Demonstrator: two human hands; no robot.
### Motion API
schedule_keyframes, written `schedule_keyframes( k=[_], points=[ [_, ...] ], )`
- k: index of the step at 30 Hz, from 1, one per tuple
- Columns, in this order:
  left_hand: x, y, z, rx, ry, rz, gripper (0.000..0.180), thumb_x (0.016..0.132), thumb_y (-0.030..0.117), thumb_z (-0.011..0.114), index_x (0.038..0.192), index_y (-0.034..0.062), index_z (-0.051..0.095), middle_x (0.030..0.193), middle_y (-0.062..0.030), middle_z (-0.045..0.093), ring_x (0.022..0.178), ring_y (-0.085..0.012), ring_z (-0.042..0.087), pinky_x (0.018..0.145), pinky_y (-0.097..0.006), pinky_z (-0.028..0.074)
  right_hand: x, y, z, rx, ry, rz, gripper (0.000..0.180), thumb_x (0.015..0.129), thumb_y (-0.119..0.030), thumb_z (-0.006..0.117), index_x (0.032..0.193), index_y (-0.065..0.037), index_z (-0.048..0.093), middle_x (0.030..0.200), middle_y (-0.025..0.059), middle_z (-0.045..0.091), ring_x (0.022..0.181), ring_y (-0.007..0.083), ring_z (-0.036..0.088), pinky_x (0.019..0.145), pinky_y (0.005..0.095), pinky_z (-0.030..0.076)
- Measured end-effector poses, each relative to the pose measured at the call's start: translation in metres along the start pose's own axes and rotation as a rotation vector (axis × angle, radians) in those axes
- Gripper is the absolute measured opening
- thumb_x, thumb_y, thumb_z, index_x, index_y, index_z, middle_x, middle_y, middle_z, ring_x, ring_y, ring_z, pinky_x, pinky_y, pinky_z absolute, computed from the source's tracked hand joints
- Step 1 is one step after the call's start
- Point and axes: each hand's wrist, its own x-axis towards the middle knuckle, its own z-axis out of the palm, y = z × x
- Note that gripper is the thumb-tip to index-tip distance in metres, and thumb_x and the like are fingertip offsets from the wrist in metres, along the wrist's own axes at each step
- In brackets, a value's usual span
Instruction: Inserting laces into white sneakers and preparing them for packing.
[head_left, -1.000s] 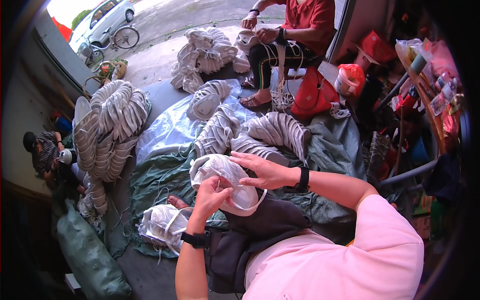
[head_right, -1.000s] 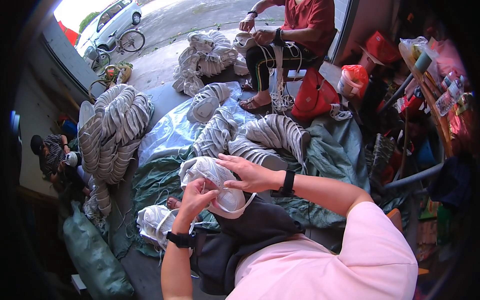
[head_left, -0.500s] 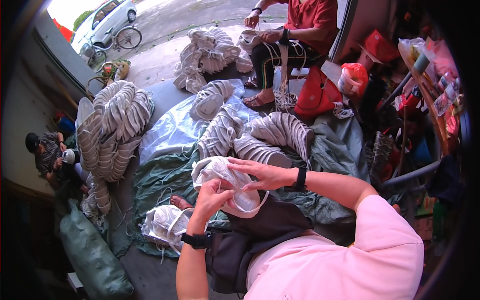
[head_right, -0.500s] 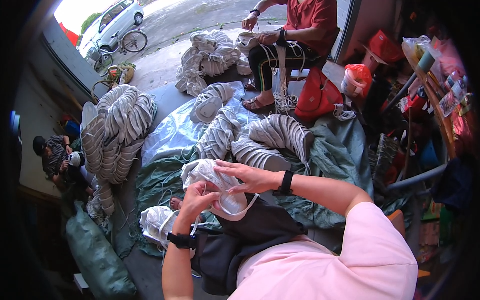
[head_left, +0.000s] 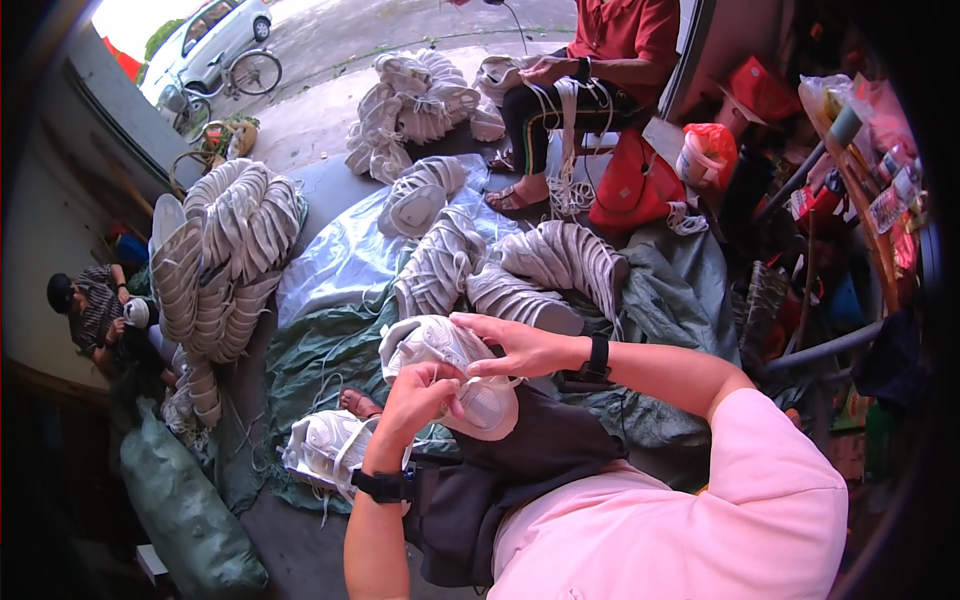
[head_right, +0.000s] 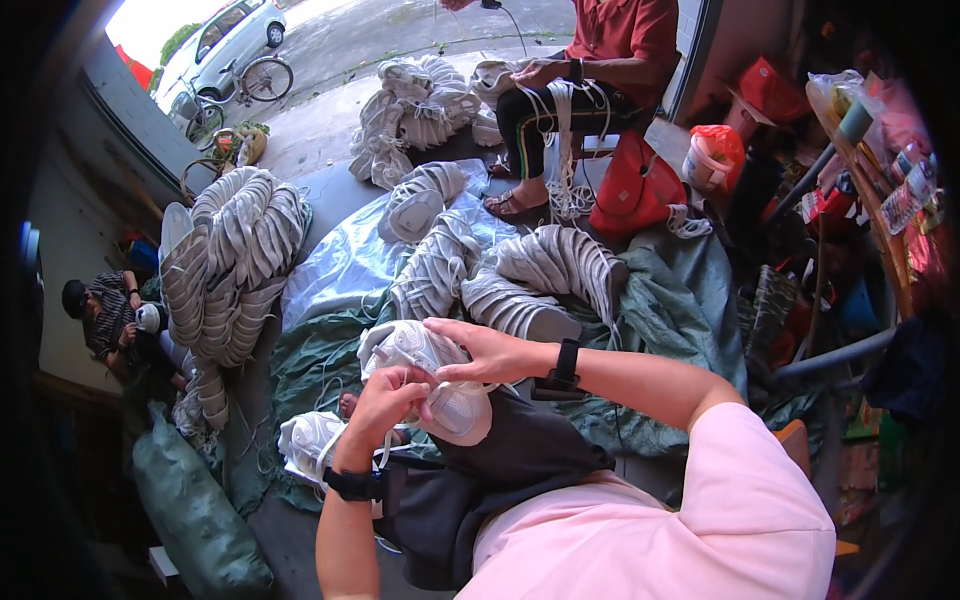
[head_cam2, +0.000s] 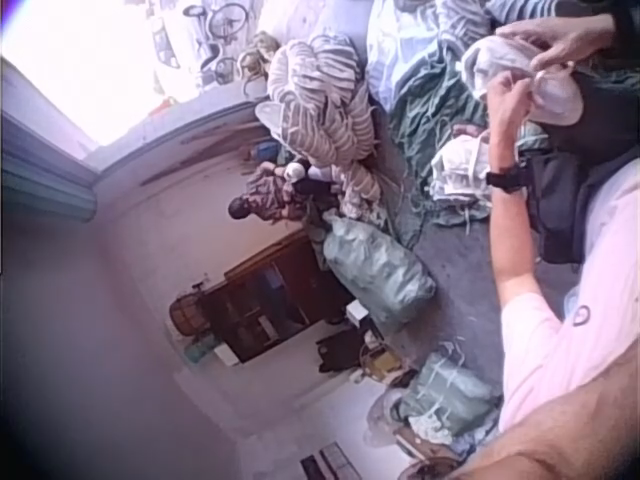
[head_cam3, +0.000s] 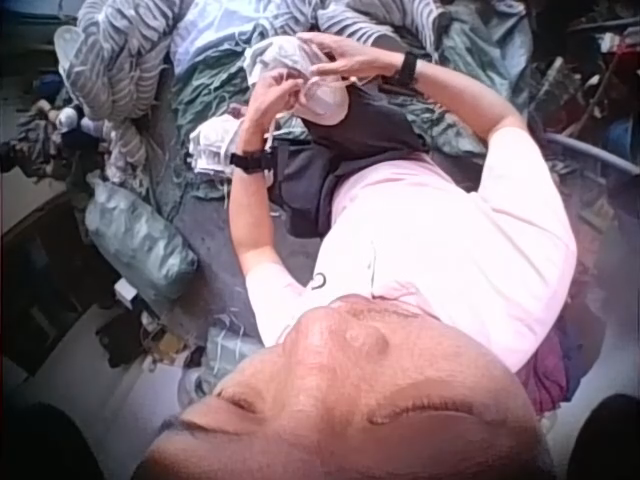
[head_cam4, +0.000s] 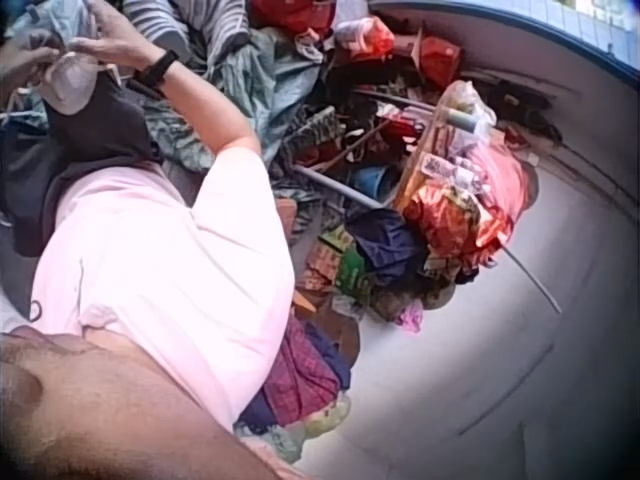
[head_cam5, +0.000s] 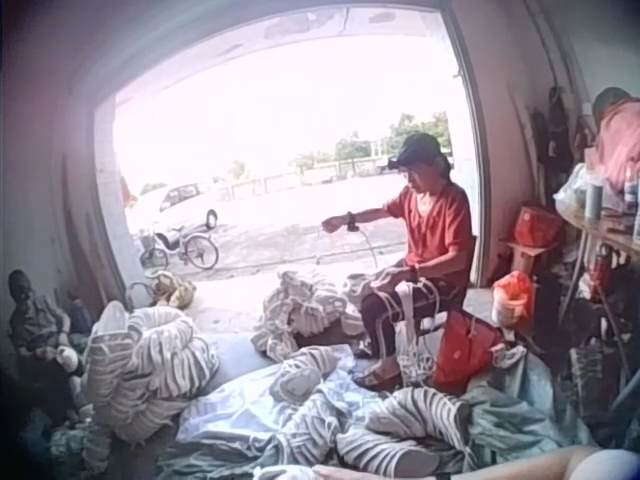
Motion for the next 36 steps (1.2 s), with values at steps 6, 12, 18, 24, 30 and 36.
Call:
schedule_keyframes(
  k=[6, 12, 18, 24, 30, 36],
  points=[
    [0.004, 0.003, 0.001, 0.042, -0.001, -0.042, 0.013, 0.089, 0.007, 0.058, 0.095, -0.0016, 0.066, 0.071, -0.0062, 0.067, 0.055, -0.0055, 0.056, 0.049, -0.019, 0.034, 0.020, -0.003, 0.000, -0.192, 0.062, -0.022, 0.092, 0.083, -0.040, 0.073, 0.145, 0.009, 0.025, 0.145, 0.0300, 0.037, 0.135, 0.0381, 0.039, 0.112, 0.0383, 0.032],
    [0.003, 0.006, 0.001, 0.005, 0.002, -0.076, 0.012, 0.089, 0.008, 0.058, 0.093, -0.0004, 0.067, 0.069, -0.0060, 0.067, 0.054, -0.0048, 0.053, 0.049, -0.019, 0.032, 0.031, -0.021, -0.008, -0.220, -0.005, 0.052, 0.093, 0.079, -0.038, 0.075, 0.144, 0.009, 0.028, 0.134, 0.0331, 0.047, 0.123, 0.0430, 0.050, 0.103, 0.0409, 0.042],
    [0.006, -0.006, -0.002, 0.072, 0.010, -0.049, 0.016, 0.090, 0.005, 0.054, 0.091, -0.0047, 0.066, 0.077, -0.0046, 0.065, 0.063, -0.0130, 0.067, 0.054, -0.023, 0.044, 0.033, -0.025, 0.000, -0.366, 0.086, -0.015, 0.087, 0.071, -0.024, 0.072, 0.145, 0.001, 0.034, 0.133, 0.0400, 0.043, 0.123, 0.0453, 0.050, 0.103, 0.0412, 0.041],
    [0.000, 0.007, 0.003, 0.160, 0.016, -0.023, 0.016, 0.091, 0.005, 0.053, 0.093, -0.0059, 0.065, 0.077, -0.0059, 0.066, 0.061, -0.0145, 0.067, 0.053, -0.024, 0.044, 0.035, -0.032, 0.004, -0.335, 0.118, -0.040, 0.083, 0.069, -0.021, 0.071, 0.143, 0.000, 0.039, 0.135, 0.0410, 0.041, 0.125, 0.0465, 0.047, 0.105, 0.0420, 0.039],
    [-0.001, 0.017, 0.007, 0.151, 0.019, 0.007, 0.015, 0.089, 0.001, 0.053, 0.098, -0.0078, 0.062, 0.080, -0.0073, 0.065, 0.061, -0.0169, 0.067, 0.056, -0.027, 0.049, 0.036, -0.034, 0.006, -0.362, 0.116, -0.015, 0.081, 0.070, -0.021, 0.071, 0.143, -0.001, 0.040, 0.136, 0.0406, 0.040, 0.126, 0.0465, 0.046, 0.106, 0.0418, 0.037],
    [-0.001, 0.018, 0.004, 0.184, 0.008, -0.030, 0.018, 0.091, 0.010, 0.061, 0.099, -0.0051, 0.065, 0.080, -0.0066, 0.068, 0.066, -0.0130, 0.065, 0.062, -0.028, 0.050, 0.036, -0.041, 0.010, -0.373, 0.116, 0.003, 0.080, 0.071, -0.021, 0.072, 0.142, -0.001, 0.041, 0.137, 0.0405, 0.038, 0.126, 0.0470, 0.046, 0.105, 0.0418, 0.039]
  ],
)
